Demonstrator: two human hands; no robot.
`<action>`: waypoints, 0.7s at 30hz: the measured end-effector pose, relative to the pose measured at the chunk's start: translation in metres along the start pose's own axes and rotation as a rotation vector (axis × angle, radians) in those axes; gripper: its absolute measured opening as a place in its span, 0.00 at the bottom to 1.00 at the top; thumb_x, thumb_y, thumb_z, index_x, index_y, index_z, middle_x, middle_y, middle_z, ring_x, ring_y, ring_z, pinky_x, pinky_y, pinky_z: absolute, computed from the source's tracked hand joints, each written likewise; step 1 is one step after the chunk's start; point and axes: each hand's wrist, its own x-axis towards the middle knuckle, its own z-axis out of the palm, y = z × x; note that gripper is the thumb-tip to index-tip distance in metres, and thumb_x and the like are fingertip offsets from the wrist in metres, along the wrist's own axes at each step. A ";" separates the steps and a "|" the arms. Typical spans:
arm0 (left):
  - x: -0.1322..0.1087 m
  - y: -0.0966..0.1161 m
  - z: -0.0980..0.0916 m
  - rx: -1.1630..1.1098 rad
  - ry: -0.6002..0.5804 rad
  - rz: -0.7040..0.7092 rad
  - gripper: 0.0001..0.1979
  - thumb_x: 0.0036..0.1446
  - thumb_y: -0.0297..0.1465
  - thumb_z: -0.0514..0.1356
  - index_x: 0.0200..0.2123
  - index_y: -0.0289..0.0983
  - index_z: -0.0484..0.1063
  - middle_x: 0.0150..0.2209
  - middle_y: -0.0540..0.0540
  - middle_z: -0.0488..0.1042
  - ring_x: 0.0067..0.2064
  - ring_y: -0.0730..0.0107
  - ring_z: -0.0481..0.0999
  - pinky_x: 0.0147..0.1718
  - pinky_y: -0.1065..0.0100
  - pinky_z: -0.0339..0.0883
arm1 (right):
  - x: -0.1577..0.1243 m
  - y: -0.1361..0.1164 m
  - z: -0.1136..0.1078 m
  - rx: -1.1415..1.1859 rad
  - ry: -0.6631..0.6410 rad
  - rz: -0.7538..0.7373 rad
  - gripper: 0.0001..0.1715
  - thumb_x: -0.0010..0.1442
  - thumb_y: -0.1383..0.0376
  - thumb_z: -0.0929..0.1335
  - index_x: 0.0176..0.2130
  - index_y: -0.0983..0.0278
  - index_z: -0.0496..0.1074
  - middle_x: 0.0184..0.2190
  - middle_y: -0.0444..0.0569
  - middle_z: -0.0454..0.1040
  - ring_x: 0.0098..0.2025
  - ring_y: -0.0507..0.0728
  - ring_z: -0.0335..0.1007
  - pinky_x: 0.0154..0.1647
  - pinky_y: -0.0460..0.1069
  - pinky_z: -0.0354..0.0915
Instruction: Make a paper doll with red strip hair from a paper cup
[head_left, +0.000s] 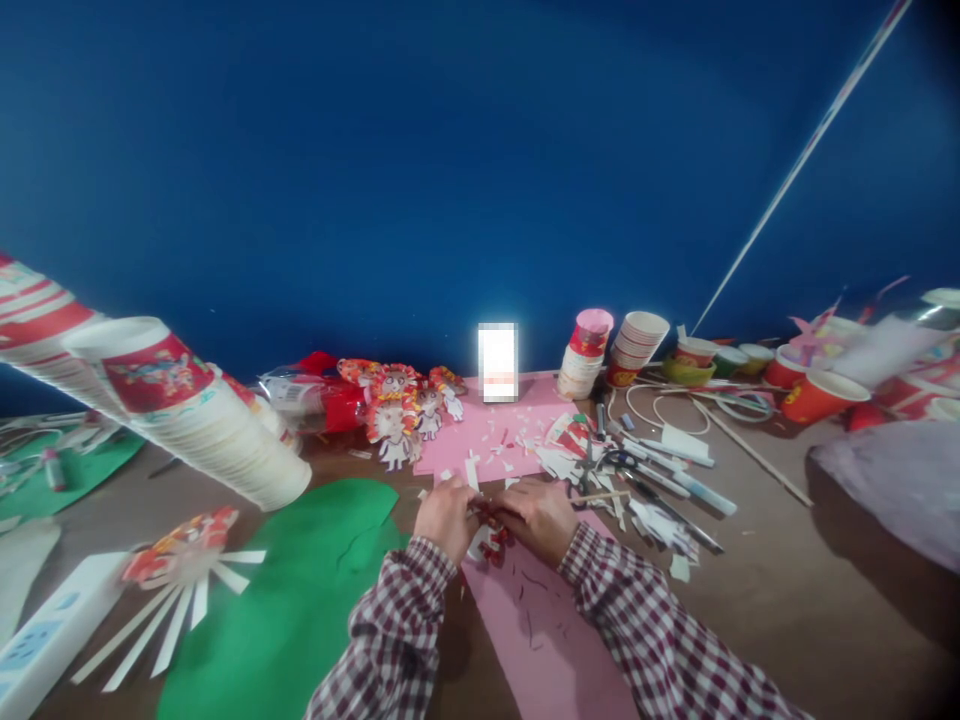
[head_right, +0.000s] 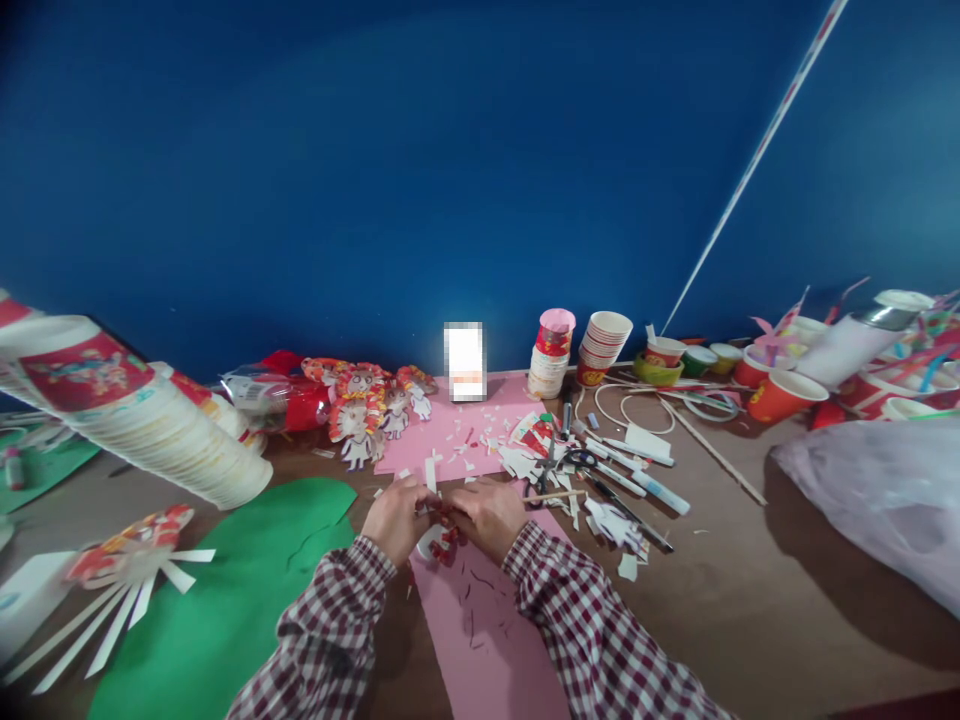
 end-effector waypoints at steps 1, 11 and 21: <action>0.000 0.000 0.000 0.000 -0.003 -0.005 0.05 0.45 0.28 0.60 0.28 0.41 0.75 0.29 0.48 0.69 0.34 0.70 0.67 0.30 0.71 0.56 | 0.000 0.000 0.000 0.006 0.000 -0.012 0.11 0.59 0.62 0.62 0.35 0.61 0.72 0.27 0.46 0.72 0.32 0.51 0.65 0.34 0.44 0.57; 0.000 0.000 -0.006 -0.003 -0.008 0.086 0.12 0.46 0.30 0.59 0.38 0.44 0.73 0.31 0.48 0.66 0.36 0.69 0.66 0.33 0.70 0.57 | 0.002 0.005 0.001 0.094 0.057 0.078 0.08 0.57 0.64 0.64 0.33 0.60 0.72 0.29 0.44 0.73 0.32 0.51 0.67 0.36 0.44 0.57; 0.001 0.005 -0.007 0.187 0.033 0.192 0.09 0.53 0.31 0.54 0.35 0.45 0.74 0.31 0.47 0.65 0.37 0.66 0.62 0.36 0.65 0.54 | 0.000 0.007 0.002 0.055 0.015 0.131 0.07 0.54 0.65 0.65 0.32 0.59 0.74 0.28 0.44 0.73 0.32 0.52 0.67 0.34 0.44 0.57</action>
